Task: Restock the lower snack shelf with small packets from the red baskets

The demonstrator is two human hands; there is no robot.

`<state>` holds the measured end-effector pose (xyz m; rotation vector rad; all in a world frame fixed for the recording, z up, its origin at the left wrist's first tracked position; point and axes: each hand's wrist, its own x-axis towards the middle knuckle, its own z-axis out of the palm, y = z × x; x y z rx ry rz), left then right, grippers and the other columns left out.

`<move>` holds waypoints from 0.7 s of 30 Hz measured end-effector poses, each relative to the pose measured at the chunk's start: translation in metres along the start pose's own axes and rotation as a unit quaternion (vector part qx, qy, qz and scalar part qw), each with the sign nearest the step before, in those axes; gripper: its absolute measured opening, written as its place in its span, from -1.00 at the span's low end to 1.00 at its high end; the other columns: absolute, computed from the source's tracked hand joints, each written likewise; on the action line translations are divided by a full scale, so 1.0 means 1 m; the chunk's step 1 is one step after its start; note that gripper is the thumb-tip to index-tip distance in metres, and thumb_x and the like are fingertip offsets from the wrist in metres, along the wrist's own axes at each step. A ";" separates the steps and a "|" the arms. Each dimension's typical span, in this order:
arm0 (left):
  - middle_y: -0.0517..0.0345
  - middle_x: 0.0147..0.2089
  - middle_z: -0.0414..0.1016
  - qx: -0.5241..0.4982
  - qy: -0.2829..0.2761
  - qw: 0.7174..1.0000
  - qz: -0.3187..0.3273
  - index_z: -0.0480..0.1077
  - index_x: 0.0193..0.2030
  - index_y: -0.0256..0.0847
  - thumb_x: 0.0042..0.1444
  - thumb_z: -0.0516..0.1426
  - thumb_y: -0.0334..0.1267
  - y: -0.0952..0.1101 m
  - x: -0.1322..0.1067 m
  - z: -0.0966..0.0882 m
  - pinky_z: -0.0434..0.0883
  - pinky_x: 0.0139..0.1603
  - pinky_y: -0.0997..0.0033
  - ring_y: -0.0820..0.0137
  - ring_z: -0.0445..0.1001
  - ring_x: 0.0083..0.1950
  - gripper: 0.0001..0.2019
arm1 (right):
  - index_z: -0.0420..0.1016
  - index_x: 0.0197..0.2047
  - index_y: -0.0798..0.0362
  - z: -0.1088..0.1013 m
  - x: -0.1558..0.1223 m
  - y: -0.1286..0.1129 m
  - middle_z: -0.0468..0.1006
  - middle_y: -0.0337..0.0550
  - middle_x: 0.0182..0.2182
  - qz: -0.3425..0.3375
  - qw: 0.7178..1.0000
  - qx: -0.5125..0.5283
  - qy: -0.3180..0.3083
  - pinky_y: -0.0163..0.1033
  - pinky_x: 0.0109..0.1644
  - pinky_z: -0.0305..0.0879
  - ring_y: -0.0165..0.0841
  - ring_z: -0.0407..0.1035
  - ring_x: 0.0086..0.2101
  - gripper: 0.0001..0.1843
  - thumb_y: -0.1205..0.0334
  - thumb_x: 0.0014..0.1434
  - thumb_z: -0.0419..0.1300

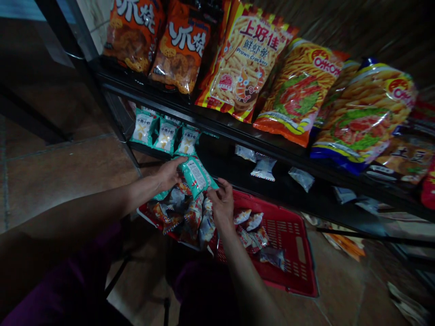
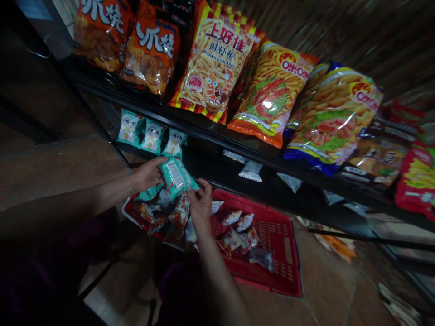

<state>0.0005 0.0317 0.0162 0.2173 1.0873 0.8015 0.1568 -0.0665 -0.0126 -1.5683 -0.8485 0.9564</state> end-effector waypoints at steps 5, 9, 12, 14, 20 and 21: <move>0.10 -0.43 0.50 0.023 -0.005 0.999 0.023 0.45 -0.30 -0.27 0.05 0.20 -0.29 -0.002 -0.001 0.001 0.39 -0.37 0.40 0.39 0.44 -0.40 -0.89 | 0.34 -0.06 -0.01 -0.006 -0.002 -0.003 0.43 -0.18 -0.29 -0.096 0.972 -0.214 0.029 -0.12 -0.10 0.29 -0.31 0.35 -0.26 -0.67 0.12 0.10 0.16; 0.08 -0.38 0.52 0.039 -0.004 0.999 0.032 0.47 -0.30 -0.26 0.04 0.20 -0.30 -0.003 -0.001 0.000 0.41 -0.33 0.34 0.36 0.46 -0.36 -0.90 | 0.44 -0.14 0.00 -0.009 -0.007 -0.010 0.38 -0.08 -0.20 -0.172 0.928 -0.329 0.031 -0.05 -0.05 0.29 -0.23 0.30 -0.15 -0.75 0.14 0.11 0.16; 0.07 -0.38 0.52 0.060 -0.013 0.998 0.033 0.47 -0.30 -0.26 0.02 0.22 -0.27 -0.004 0.000 -0.002 0.40 -0.34 0.35 0.35 0.46 -0.37 -0.88 | 0.48 -0.21 0.00 -0.007 -0.010 -0.011 0.36 -0.05 -0.14 -0.239 0.909 -0.342 0.017 -0.07 -0.03 0.29 -0.23 0.28 -0.10 -0.84 0.21 0.14 0.13; 0.06 -0.38 0.53 0.072 -0.023 0.997 0.024 0.46 -0.28 -0.27 -0.01 0.24 -0.24 -0.005 0.001 -0.003 0.41 -0.34 0.35 0.34 0.47 -0.38 -0.83 | 0.48 -0.27 0.00 -0.005 -0.012 -0.010 0.38 -0.06 -0.15 -0.271 0.897 -0.348 0.008 -0.08 -0.03 0.29 -0.25 0.29 -0.11 -0.87 0.25 0.15 0.11; 0.07 -0.37 0.52 0.065 -0.008 0.998 0.020 0.46 -0.30 -0.25 0.02 0.20 -0.27 -0.005 0.005 -0.004 0.40 -0.35 0.35 0.37 0.46 -0.40 -0.88 | 0.47 -0.25 0.02 -0.004 -0.012 -0.009 0.46 -0.11 -0.25 -0.328 0.876 -0.353 -0.038 -0.13 -0.06 0.29 -0.29 0.32 -0.17 -0.86 0.32 0.20 0.08; 0.08 -0.38 0.52 0.063 -0.003 0.998 0.021 0.45 -0.32 -0.25 0.02 0.20 -0.27 -0.005 0.006 -0.005 0.40 -0.36 0.35 0.37 0.45 -0.41 -0.90 | 0.47 -0.24 0.01 -0.004 -0.012 -0.009 0.46 -0.11 -0.25 -0.335 0.872 -0.353 -0.043 -0.13 -0.07 0.29 -0.29 0.32 -0.18 -0.85 0.32 0.20 0.08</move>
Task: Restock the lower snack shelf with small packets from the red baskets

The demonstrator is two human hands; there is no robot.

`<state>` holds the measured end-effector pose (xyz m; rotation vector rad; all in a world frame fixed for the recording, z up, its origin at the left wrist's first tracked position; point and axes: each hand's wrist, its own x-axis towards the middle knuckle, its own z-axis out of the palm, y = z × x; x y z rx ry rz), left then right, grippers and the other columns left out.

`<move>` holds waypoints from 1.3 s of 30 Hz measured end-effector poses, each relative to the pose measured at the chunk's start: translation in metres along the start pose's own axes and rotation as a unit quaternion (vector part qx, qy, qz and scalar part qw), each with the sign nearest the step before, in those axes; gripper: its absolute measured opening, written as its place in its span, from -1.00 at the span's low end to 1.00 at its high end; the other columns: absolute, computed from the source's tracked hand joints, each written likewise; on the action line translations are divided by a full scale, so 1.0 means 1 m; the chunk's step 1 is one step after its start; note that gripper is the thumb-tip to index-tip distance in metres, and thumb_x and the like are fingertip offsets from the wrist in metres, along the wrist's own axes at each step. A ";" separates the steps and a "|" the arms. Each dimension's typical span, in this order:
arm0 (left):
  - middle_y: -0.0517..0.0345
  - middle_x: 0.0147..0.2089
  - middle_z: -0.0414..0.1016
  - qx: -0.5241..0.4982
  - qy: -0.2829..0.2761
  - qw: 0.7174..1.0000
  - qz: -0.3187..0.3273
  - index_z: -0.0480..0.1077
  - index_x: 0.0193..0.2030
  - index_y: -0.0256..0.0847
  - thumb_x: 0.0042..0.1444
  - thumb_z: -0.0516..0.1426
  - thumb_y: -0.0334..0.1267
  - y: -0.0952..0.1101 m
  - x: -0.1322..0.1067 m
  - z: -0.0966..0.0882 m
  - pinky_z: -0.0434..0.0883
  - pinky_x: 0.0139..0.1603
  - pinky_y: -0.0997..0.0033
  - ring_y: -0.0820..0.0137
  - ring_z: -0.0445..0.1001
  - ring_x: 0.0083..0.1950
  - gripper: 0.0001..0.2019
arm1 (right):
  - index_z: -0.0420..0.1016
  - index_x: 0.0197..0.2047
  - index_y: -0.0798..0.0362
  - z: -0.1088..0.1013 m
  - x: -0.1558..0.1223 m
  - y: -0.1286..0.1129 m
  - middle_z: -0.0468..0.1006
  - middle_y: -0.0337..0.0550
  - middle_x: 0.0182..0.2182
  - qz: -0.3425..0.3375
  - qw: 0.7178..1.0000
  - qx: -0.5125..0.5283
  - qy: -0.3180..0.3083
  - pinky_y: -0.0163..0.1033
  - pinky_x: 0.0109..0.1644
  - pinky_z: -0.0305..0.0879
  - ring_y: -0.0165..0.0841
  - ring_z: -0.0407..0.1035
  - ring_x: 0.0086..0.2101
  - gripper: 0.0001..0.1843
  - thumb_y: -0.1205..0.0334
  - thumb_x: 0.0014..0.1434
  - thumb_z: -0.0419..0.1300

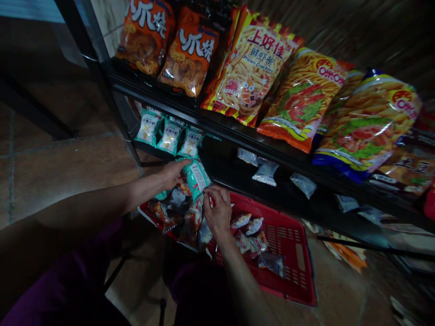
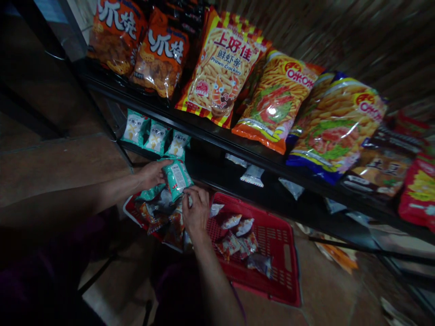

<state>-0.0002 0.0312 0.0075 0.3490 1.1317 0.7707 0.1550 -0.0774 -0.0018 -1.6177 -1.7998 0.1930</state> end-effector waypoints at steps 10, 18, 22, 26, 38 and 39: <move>0.15 -0.45 0.48 -0.009 0.014 1.000 -0.001 0.43 -0.33 -0.26 0.00 0.22 -0.28 0.008 -0.014 0.007 0.38 -0.35 0.36 0.40 0.42 -0.44 -0.89 | 0.49 -0.24 -0.02 -0.001 -0.005 0.003 0.44 -0.11 -0.26 -0.020 0.998 -0.054 -0.005 -0.12 -0.12 0.29 -0.25 0.31 -0.19 -0.90 0.21 0.15 0.20; 0.11 -0.41 0.51 0.010 -0.025 0.999 0.033 0.47 -0.34 -0.28 -0.05 0.24 -0.25 0.010 -0.014 0.004 0.37 -0.40 0.37 0.38 0.43 -0.44 -0.84 | 0.50 -0.30 -0.03 -0.003 -0.004 0.005 0.49 -0.16 -0.35 -0.083 0.995 -0.047 -0.019 -0.15 -0.15 0.29 -0.31 0.34 -0.28 -0.86 0.30 0.21 0.11; 0.10 -0.37 0.53 0.016 -0.031 0.999 0.032 0.50 -0.30 -0.28 -0.03 0.20 -0.26 0.010 -0.012 0.000 0.37 -0.40 0.38 0.38 0.44 -0.42 -0.83 | 0.49 -0.32 -0.02 -0.004 -0.003 0.000 0.48 -0.15 -0.34 -0.103 0.993 -0.049 -0.020 -0.17 -0.18 0.30 -0.32 0.33 -0.28 -0.88 0.33 0.20 0.13; 0.06 -0.33 0.54 0.020 -0.044 0.998 0.031 0.50 -0.30 -0.27 -0.07 0.23 -0.21 0.009 -0.011 -0.002 0.38 -0.37 0.36 0.34 0.46 -0.38 -0.79 | 0.49 -0.32 -0.04 -0.004 -0.005 -0.004 0.50 -0.10 -0.16 -0.109 0.992 -0.069 -0.007 -0.07 -0.08 0.29 -0.26 0.33 -0.16 -0.91 0.31 0.17 0.16; 0.04 -0.40 0.51 0.010 -0.124 0.992 0.037 0.45 -0.38 -0.28 -0.01 0.22 0.04 0.014 -0.018 0.003 0.35 -0.32 0.38 0.36 0.42 -0.38 -0.65 | 0.37 -0.30 -0.04 -0.006 -0.006 -0.002 0.45 -0.08 0.07 -0.045 0.998 0.032 0.011 0.04 0.13 0.19 -0.21 0.29 0.07 -0.93 0.32 0.16 0.10; 0.03 -0.38 0.51 0.005 -0.138 0.990 0.037 0.45 -0.38 -0.29 -0.02 0.22 0.05 0.014 -0.018 0.003 0.35 -0.30 0.37 0.36 0.42 -0.38 -0.63 | 0.35 -0.30 -0.03 -0.005 -0.007 -0.001 0.43 -0.07 0.09 -0.007 0.998 0.060 0.010 0.03 0.13 0.18 -0.21 0.29 0.08 -0.97 0.29 0.16 0.11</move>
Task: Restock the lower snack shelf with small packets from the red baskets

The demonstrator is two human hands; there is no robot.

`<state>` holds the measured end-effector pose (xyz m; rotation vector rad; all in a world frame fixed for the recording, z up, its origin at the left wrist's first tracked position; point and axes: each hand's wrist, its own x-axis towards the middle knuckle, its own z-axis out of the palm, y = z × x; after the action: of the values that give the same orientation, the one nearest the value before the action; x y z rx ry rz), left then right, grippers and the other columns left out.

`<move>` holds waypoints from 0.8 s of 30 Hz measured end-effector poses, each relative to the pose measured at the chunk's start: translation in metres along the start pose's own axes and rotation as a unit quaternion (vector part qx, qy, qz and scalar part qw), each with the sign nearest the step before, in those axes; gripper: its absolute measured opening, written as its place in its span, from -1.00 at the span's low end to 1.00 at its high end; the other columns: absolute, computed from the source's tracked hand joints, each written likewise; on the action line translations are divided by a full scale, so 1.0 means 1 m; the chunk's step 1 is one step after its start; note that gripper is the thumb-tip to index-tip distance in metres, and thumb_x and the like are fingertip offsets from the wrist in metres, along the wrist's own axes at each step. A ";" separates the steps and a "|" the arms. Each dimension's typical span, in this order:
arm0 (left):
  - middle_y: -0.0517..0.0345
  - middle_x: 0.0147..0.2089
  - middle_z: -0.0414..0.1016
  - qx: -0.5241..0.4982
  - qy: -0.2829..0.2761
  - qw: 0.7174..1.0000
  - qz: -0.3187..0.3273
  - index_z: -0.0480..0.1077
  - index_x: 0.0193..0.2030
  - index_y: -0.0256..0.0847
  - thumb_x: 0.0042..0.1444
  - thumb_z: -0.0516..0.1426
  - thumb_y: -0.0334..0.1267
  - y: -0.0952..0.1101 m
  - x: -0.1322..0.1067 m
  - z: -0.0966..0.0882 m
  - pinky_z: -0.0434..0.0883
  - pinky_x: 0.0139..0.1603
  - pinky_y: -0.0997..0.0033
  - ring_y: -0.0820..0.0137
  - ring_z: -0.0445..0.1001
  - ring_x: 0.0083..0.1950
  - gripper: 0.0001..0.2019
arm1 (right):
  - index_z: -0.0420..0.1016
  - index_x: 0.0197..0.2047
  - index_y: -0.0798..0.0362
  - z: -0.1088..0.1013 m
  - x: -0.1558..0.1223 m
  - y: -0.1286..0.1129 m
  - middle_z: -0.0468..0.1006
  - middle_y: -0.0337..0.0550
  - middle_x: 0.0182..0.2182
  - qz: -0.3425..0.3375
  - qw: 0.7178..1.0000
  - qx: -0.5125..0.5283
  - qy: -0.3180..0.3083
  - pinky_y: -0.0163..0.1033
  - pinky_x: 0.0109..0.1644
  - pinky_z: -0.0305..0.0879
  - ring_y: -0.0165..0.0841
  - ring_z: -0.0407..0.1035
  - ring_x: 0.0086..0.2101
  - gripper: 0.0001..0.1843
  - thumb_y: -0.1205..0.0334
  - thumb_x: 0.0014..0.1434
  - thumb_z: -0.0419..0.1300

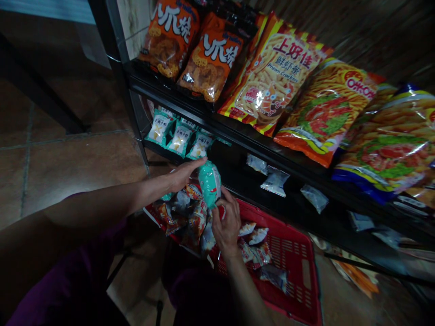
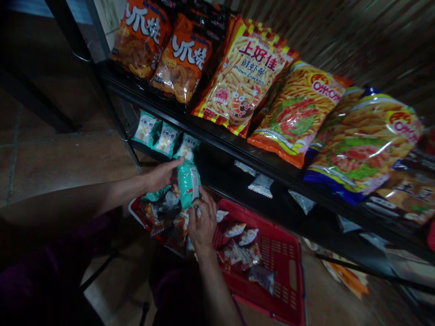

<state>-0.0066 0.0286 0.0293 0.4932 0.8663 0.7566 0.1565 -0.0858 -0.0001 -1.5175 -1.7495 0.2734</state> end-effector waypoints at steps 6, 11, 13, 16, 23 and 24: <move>0.03 -0.19 0.51 0.016 0.002 1.000 0.003 0.44 -0.11 -0.19 0.00 0.23 0.02 -0.006 0.007 -0.007 0.35 -0.23 0.37 0.33 0.46 -0.25 -0.61 | 0.35 -0.24 -0.03 0.012 -0.003 -0.001 0.53 -0.20 -0.25 0.291 0.918 0.268 0.030 -0.12 -0.04 0.29 -0.31 0.41 -0.20 -0.79 0.06 0.09 0.20; 0.10 -0.16 0.49 -0.016 -0.001 1.000 0.015 0.41 -0.07 -0.13 0.00 0.26 -0.19 -0.009 0.009 -0.007 0.35 -0.27 0.40 0.39 0.45 -0.28 -0.68 | 0.40 -0.30 -0.06 0.022 -0.002 -0.013 0.55 -0.26 -0.32 0.379 0.800 0.463 0.051 -0.12 -0.03 0.33 -0.33 0.44 -0.21 -0.75 0.04 -0.02 0.31; 0.11 -0.19 0.49 -0.035 0.007 0.999 0.017 0.41 -0.07 -0.16 0.01 0.24 -0.30 -0.009 0.008 -0.005 0.36 -0.29 0.40 0.40 0.44 -0.30 -0.70 | 0.42 -0.36 -0.06 0.024 -0.001 -0.017 0.56 -0.27 -0.35 0.409 0.759 0.503 0.060 -0.13 -0.06 0.36 -0.34 0.45 -0.24 -0.71 0.06 -0.12 0.37; 0.11 -0.23 0.49 -0.048 0.029 0.998 0.022 0.37 0.01 -0.16 0.03 0.21 -0.40 -0.008 0.007 -0.002 0.37 -0.30 0.39 0.41 0.44 -0.33 -0.64 | 0.43 -0.40 -0.05 0.025 -0.003 -0.020 0.57 -0.32 -0.35 0.446 0.714 0.537 0.061 -0.16 -0.08 0.39 -0.39 0.45 -0.28 -0.70 0.12 -0.19 0.43; 0.10 -0.25 0.48 -0.018 0.079 0.996 0.033 0.27 0.16 -0.20 0.10 0.18 -0.39 -0.002 0.001 0.002 0.38 -0.35 0.43 0.46 0.42 -0.38 -0.54 | 0.48 -0.40 -0.06 0.022 -0.003 -0.018 0.54 -0.43 -0.44 0.465 0.662 0.584 0.070 -0.23 -0.05 0.37 -0.49 0.43 -0.31 -0.72 0.27 -0.21 0.45; 0.11 -0.24 0.48 -0.006 0.083 0.996 0.041 0.26 0.17 -0.18 0.10 0.17 -0.39 -0.001 0.000 0.002 0.39 -0.34 0.44 0.46 0.42 -0.38 -0.53 | 0.50 -0.34 -0.09 0.021 -0.001 -0.017 0.55 -0.43 -0.43 0.464 0.659 0.588 0.066 -0.20 -0.02 0.36 -0.48 0.43 -0.30 -0.71 0.24 -0.19 0.44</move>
<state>-0.0042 0.0273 0.0298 0.4624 1.0010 0.8863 0.1296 -0.0846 -0.0040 -1.1330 -0.2022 1.4335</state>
